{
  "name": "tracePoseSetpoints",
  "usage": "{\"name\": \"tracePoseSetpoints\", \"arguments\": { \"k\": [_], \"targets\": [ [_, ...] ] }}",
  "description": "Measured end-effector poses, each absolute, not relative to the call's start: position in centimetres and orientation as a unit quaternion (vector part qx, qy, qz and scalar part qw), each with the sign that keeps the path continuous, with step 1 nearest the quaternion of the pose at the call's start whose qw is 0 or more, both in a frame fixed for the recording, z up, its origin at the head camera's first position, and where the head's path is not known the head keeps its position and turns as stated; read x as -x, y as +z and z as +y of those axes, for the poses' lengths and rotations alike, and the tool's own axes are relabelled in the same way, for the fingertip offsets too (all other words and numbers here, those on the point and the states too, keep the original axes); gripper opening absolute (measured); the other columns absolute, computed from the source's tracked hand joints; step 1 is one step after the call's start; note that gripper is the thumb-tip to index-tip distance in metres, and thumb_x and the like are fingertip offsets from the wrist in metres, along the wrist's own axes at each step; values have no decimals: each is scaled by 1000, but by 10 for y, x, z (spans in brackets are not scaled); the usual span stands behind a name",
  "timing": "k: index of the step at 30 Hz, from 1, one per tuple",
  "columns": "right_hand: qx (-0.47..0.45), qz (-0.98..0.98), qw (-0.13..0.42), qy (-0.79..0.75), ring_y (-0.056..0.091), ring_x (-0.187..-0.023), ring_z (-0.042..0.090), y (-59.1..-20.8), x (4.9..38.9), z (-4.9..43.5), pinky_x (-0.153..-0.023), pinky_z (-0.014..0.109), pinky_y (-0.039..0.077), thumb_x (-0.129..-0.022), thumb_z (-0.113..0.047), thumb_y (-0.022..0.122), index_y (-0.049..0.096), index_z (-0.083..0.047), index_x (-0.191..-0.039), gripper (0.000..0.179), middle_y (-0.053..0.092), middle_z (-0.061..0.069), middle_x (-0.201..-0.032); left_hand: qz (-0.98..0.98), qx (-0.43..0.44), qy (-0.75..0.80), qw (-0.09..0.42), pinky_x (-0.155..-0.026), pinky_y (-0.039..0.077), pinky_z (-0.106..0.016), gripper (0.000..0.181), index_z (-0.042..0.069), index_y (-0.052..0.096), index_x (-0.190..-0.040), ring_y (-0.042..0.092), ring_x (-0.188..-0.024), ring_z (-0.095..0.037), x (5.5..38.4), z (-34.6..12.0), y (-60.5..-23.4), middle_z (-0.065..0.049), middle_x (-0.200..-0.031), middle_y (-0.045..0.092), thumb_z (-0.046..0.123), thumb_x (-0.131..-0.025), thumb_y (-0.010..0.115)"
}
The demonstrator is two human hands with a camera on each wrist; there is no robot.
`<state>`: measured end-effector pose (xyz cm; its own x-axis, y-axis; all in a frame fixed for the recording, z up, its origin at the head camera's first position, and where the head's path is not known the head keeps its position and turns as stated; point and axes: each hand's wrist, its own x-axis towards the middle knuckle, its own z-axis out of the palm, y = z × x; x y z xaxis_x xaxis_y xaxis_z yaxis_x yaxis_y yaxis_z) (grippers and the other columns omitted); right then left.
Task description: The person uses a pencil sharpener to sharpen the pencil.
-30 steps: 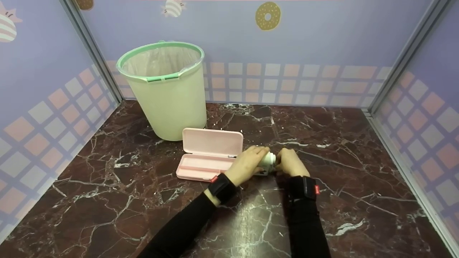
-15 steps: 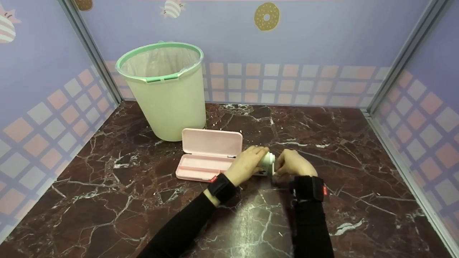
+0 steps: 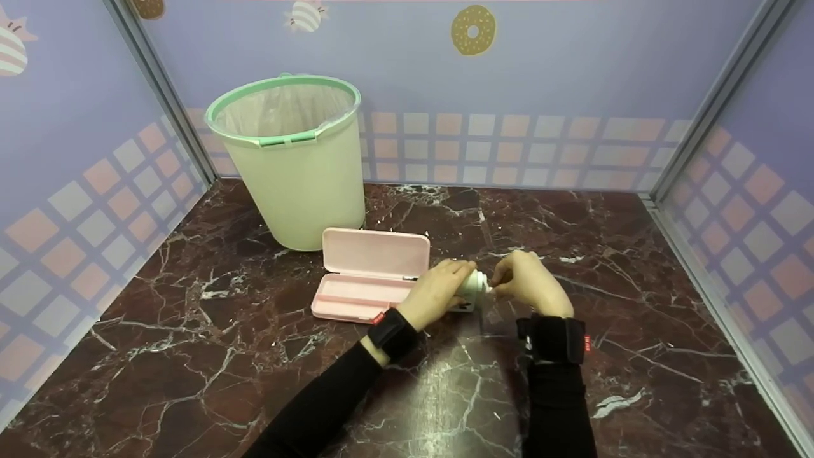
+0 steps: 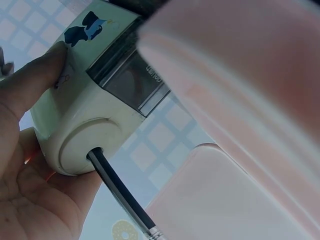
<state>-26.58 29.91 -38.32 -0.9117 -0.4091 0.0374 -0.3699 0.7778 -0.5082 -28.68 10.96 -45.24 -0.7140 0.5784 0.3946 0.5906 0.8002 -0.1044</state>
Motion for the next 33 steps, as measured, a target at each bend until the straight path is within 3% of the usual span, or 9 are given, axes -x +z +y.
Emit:
{"name": "tracePoseSetpoints", "arguments": {
  "k": [6,17,24,27,30,33],
  "targets": [
    [204,937,15,-282,59,-63,7,-384,267,300,-59,20,48,-79,-3,76,76,-4,-82,4,76,8,-81,-922,312,-20,227,-90,54,-21,52,15,61,-130,64,-106,-12,286,109,-454,5,-122,68,20,-81,77],
    [194,934,-31,-300,72,-76,20,-386,268,301,-64,17,52,-81,-5,77,76,-3,-85,4,76,13,-85,-925,310,-21,217,-92,53,-22,48,16,60,-131,64,-109,-13,287,109,-453,4,-124,68,17,-85,72],
    [164,935,-114,-294,72,-77,30,-395,277,295,-62,13,50,-81,-2,76,76,3,-87,8,74,22,-88,-923,312,-19,225,-91,54,-23,41,17,61,-130,64,-108,-13,286,110,-453,5,-123,68,14,-89,63],
    [141,930,-154,-302,73,-78,35,-404,283,288,-64,21,54,-81,1,75,75,5,-89,9,74,24,-89,-923,311,-20,224,-93,53,-23,41,17,61,-130,64,-109,-13,286,110,-453,5,-124,68,14,-89,64],
    [121,924,-196,-304,72,-79,39,-416,291,281,-69,38,59,-81,4,73,74,7,-88,8,73,26,-88,-923,313,-17,222,-94,53,-23,42,17,61,-131,64,-110,-13,286,110,-452,5,-125,68,14,-89,64],
    [106,924,-221,-295,71,-79,41,-429,298,276,-73,51,57,-81,7,72,73,9,-87,7,72,27,-87,-923,316,-14,220,-95,52,-23,43,17,61,-131,64,-110,-12,285,110,-452,5,-125,68,15,-89,65]
  ]
}}
